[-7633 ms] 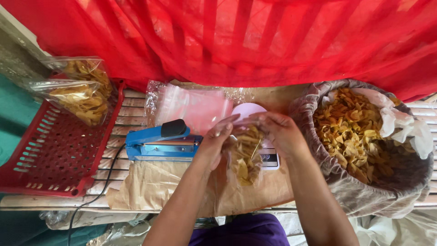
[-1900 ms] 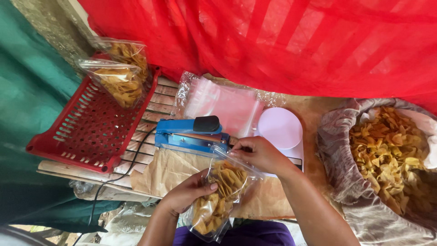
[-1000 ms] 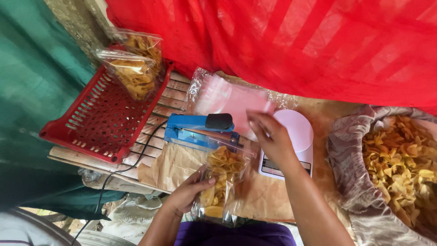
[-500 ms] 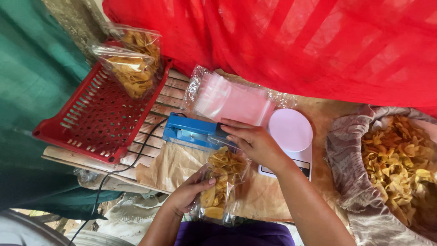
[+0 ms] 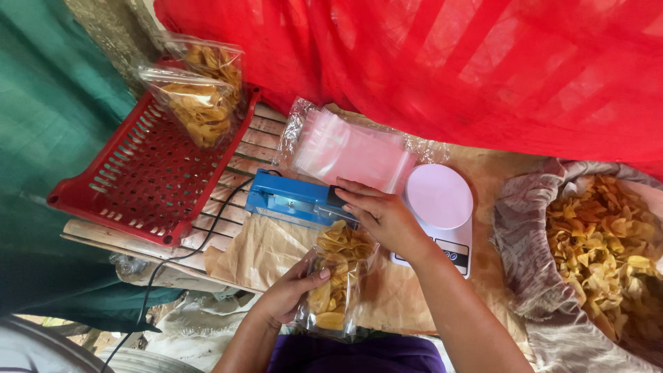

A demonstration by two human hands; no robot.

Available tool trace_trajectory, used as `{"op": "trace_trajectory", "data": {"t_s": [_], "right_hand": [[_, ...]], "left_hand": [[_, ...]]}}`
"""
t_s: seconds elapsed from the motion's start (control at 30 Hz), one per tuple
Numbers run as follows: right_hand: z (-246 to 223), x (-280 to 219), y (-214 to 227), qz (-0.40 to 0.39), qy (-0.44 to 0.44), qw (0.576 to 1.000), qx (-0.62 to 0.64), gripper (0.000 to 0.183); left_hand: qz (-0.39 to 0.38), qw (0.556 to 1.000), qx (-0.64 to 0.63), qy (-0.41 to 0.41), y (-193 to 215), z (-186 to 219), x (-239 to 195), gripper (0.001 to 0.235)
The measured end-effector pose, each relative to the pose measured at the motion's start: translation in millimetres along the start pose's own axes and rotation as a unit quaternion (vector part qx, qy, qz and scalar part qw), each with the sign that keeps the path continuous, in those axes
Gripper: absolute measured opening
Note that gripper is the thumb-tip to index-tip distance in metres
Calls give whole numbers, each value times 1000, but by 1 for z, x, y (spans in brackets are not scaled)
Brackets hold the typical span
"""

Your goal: The person weighs dried snacks in a clear plastic bag on a digital scale, then seals the bag using a handheld heat sealer. They repeat the process by placing another bag on the scale and adding snacks from a large bowl.

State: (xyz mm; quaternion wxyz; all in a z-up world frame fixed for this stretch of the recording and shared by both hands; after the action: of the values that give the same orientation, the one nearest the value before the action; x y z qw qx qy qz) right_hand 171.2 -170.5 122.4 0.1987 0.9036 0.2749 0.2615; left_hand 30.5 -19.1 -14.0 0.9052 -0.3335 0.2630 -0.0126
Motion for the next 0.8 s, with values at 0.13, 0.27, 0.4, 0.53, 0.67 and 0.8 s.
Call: {"op": "trace_trajectory", "data": {"t_s": [0.13, 0.27, 0.4, 0.53, 0.67, 0.8], "right_hand": [[5, -3, -4, 16, 24, 1000, -13, 37], [12, -1, -3, 14, 40, 999, -7, 36], [13, -1, -2, -5, 15, 1000, 13, 37], [12, 0, -1, 3, 23, 1000, 2, 36], [14, -1, -2, 10, 20, 1000, 9, 35], [16, -1, -3, 4, -12, 1000, 26, 35]], "left_hand": [[0, 1000, -7, 2, -2, 0, -1, 86], [37, 999, -7, 25, 0, -2, 1, 88], [21, 1000, -1, 18, -1, -2, 0, 88], [22, 1000, -1, 16, 2, -2, 2, 87], [25, 1000, -5, 16, 5, -6, 3, 86], [22, 1000, -2, 18, 7, -7, 4, 87]]}}
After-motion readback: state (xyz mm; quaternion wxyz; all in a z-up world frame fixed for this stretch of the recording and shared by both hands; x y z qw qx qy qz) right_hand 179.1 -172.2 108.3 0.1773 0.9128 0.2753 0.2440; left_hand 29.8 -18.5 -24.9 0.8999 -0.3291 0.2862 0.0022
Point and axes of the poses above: each hand's wrist, its own x-axis towards the middle knuckle, its own y-axis out of the back of the hand, z = x × y, the point moved 4 cm from there along x, towards the middle knuckle, and after that the axes turned 5 degrees about z, right-handed, at the moved point
